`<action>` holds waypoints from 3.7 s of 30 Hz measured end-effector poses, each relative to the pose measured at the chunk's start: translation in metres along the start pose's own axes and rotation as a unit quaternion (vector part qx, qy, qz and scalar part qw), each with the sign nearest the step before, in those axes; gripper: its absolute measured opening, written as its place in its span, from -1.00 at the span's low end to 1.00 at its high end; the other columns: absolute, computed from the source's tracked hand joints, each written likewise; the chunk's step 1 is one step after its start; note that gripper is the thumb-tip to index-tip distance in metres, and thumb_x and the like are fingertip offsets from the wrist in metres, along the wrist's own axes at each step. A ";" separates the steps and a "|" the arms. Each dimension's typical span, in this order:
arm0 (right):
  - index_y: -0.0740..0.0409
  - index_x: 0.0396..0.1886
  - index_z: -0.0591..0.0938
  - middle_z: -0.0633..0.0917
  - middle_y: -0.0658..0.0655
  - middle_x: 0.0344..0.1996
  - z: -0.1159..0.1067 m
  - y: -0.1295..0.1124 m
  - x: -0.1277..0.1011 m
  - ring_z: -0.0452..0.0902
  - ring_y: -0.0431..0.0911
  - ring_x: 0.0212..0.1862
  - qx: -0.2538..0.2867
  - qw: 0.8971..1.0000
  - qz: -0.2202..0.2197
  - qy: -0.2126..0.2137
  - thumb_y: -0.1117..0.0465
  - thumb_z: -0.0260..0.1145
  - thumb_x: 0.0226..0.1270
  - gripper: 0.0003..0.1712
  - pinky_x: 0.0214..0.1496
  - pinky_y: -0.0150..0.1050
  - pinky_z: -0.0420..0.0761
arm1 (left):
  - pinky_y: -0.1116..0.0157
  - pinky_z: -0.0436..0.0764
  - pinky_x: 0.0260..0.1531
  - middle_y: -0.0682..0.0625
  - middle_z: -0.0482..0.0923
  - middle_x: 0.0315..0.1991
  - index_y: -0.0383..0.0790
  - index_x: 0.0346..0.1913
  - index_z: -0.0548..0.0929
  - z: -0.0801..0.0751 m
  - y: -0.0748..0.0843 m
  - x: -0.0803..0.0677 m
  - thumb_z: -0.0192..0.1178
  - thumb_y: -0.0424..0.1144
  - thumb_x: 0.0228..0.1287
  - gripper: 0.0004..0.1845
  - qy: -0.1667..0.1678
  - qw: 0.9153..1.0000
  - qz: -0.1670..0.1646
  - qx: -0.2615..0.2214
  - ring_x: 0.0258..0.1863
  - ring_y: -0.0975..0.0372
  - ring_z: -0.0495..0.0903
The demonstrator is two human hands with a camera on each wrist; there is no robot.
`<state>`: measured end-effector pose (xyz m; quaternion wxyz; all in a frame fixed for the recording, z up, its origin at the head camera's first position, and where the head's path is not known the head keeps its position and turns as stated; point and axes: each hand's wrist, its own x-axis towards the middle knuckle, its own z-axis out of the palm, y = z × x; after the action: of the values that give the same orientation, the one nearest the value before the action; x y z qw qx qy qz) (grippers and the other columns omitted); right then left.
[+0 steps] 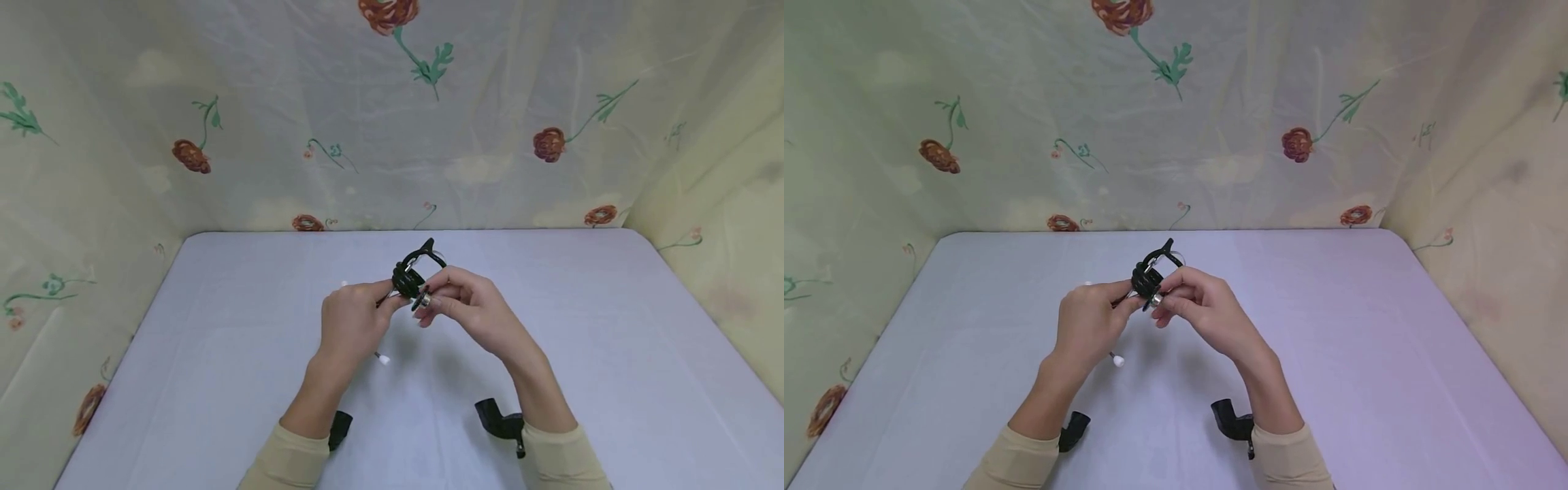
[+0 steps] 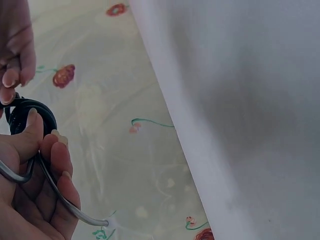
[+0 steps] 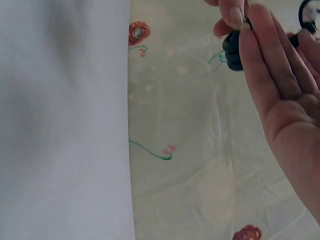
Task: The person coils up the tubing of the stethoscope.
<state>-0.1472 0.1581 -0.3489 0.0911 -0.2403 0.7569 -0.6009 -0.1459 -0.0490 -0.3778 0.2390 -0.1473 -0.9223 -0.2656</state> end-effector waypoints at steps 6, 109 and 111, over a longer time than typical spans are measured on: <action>0.23 -0.16 0.62 0.70 0.24 -0.52 0.009 0.000 0.003 0.64 0.00 -0.52 -0.036 0.996 -0.002 0.078 0.37 0.23 0.41 -0.92 -0.30 -0.16 0.68 | 0.40 0.17 -0.69 0.18 0.59 -0.70 0.04 -0.33 0.79 0.003 0.005 -0.001 0.39 0.06 0.15 -0.80 -0.001 1.000 0.006 0.006 -0.73 0.39 0.31; 0.28 -0.26 0.48 0.65 -0.07 -0.59 0.020 0.012 0.019 0.56 -0.25 -0.48 0.073 0.954 0.069 0.282 0.29 0.29 0.40 -0.84 -0.31 -0.38 0.55 | 0.42 0.21 -0.80 0.17 0.64 -0.69 -0.05 -0.41 0.70 0.015 0.005 -0.005 0.42 0.00 0.13 -0.79 0.081 0.986 0.138 0.048 -0.78 0.38 0.49; 0.28 -0.27 0.46 0.63 -0.06 -0.59 0.020 0.012 0.019 0.54 -0.25 -0.47 0.082 0.954 0.069 0.281 0.31 0.27 0.41 -0.85 -0.31 -0.39 0.53 | 0.42 0.22 -0.80 0.16 0.64 -0.68 -0.05 -0.41 0.70 0.015 0.006 -0.005 0.42 -0.01 0.14 -0.79 0.082 0.985 0.141 0.047 -0.78 0.38 0.49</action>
<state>-0.1581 0.1337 -0.3628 -0.0643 -0.0006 0.7149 -0.6962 -0.1444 -0.0367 -0.3889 0.3553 -0.2422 -0.8812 -0.1963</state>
